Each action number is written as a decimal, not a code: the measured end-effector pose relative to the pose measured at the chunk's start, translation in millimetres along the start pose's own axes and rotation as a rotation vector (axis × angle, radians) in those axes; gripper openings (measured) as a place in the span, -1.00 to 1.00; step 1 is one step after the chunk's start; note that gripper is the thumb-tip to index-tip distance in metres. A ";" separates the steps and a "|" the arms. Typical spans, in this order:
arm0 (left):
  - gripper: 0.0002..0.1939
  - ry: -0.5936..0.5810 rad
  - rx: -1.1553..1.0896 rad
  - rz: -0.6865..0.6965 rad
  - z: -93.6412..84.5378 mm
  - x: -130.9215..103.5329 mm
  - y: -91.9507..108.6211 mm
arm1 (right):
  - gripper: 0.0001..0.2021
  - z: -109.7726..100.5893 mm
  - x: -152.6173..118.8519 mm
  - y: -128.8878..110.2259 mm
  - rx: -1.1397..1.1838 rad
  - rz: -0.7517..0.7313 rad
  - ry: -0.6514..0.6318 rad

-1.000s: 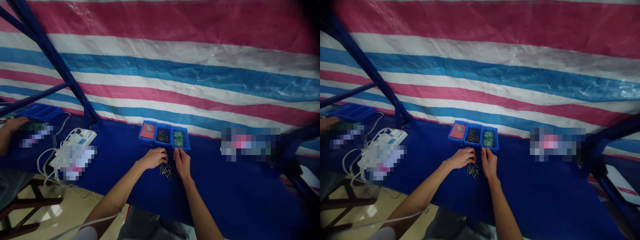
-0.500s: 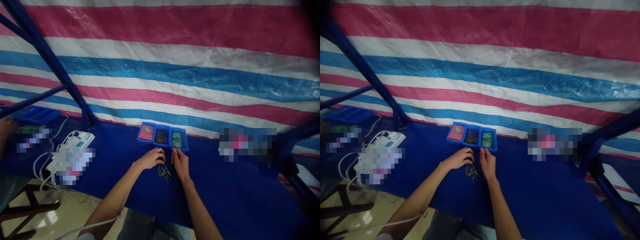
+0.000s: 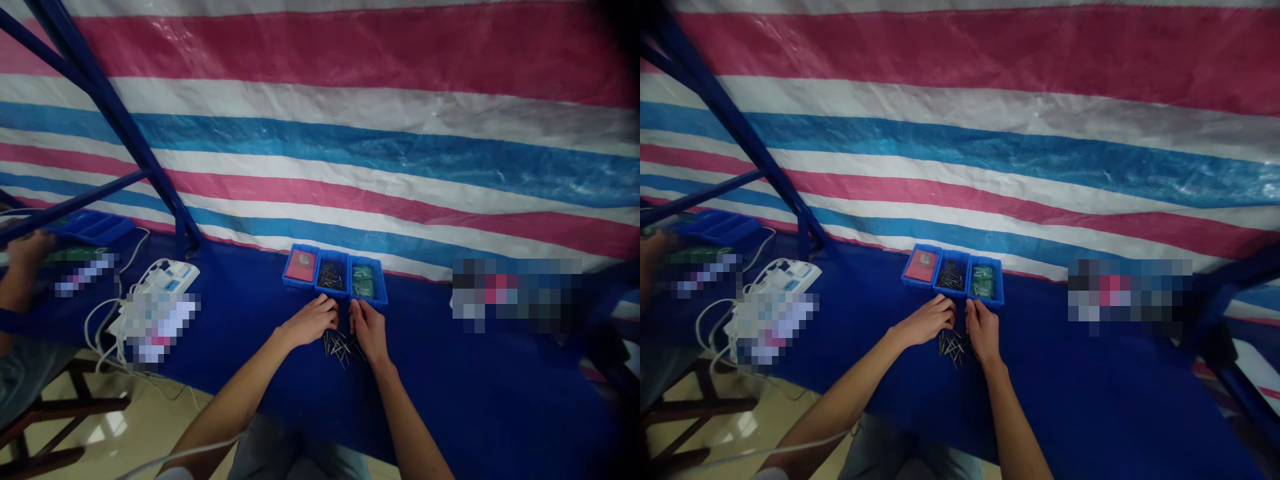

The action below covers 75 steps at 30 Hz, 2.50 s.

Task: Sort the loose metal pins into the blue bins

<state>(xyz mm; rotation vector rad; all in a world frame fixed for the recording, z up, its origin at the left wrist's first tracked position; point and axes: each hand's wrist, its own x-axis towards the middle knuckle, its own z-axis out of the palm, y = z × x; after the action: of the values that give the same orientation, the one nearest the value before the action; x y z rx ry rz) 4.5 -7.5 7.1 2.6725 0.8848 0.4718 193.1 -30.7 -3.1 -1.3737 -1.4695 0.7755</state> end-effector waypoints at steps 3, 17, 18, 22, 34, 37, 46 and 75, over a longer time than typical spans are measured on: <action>-0.91 0.019 0.003 -0.011 -5.0 -3.0 -2.6 | -0.55 0.7 -0.3 -0.5 0.004 0.004 -0.009; -0.86 0.174 -0.221 -0.179 -7.8 -2.8 2.4 | -0.65 -3.9 -2.2 -3.3 -0.133 -0.154 -0.093; -0.86 0.187 -0.237 -0.192 -7.5 -2.9 2.5 | -0.66 -3.5 -2.0 -3.5 -0.141 -0.169 -0.104; -0.83 0.251 -0.304 -0.230 -7.5 -3.2 0.6 | -0.68 -1.2 -2.1 -2.8 -0.145 -0.195 -0.127; -0.84 0.291 -0.375 -0.288 -0.7 0.5 -1.7 | -0.71 -3.6 -2.7 -2.8 -0.149 -0.254 -0.073; -0.80 0.274 -0.326 -0.260 0.0 0.7 -1.5 | -0.71 -4.2 -3.0 -3.6 -0.129 -0.251 -0.046; -0.78 0.268 -0.250 -0.177 0.4 -0.2 -1.4 | -0.70 -3.2 -3.2 -2.5 -0.105 -0.263 -0.073; -0.81 0.354 -0.333 -0.222 -2.7 -0.7 -1.5 | -0.78 3.0 -3.1 6.0 -0.117 -0.340 -0.049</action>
<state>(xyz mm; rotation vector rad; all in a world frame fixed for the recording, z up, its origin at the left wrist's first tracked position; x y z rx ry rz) 2.1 -6.3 8.9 2.1946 1.0739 0.9631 192.3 -32.2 -10.3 -1.1517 -1.7524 0.5149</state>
